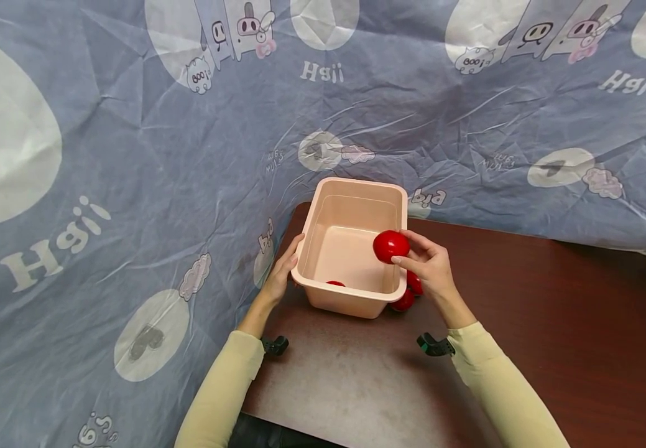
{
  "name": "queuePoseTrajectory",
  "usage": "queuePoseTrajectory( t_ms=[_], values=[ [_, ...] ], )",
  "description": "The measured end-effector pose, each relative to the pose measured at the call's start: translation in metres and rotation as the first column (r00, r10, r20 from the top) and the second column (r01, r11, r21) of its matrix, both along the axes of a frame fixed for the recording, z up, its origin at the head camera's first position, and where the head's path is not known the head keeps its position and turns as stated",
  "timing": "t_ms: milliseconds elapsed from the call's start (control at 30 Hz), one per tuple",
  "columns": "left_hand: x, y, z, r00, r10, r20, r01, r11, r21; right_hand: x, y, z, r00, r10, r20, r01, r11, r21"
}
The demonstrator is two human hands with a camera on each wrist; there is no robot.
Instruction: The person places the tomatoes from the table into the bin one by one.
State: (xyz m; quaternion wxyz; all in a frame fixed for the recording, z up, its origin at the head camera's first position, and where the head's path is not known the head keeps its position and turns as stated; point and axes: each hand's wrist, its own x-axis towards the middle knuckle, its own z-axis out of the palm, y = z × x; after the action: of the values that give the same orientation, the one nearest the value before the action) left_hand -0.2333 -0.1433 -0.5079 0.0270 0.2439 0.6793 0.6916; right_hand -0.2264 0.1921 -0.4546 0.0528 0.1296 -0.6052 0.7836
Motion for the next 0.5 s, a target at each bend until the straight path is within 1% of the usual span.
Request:
queuePoseTrajectory(
  t_ms=[200, 500],
  values=[
    [0.0006, -0.0003, -0.0002, 1.0, -0.012, 0.016, 0.012, 1.0, 0.015, 0.0001, -0.0029, -0.0021, 1.0, 0.022, 0.014, -0.022, 1.0, 0.015],
    [0.0001, -0.0003, -0.0011, 1.0, -0.008, 0.03, 0.007, 1.0, 0.013, 0.0014, -0.0069, 0.0001, 0.999, 0.041, 0.021, -0.042, 0.999, 0.03]
  ],
)
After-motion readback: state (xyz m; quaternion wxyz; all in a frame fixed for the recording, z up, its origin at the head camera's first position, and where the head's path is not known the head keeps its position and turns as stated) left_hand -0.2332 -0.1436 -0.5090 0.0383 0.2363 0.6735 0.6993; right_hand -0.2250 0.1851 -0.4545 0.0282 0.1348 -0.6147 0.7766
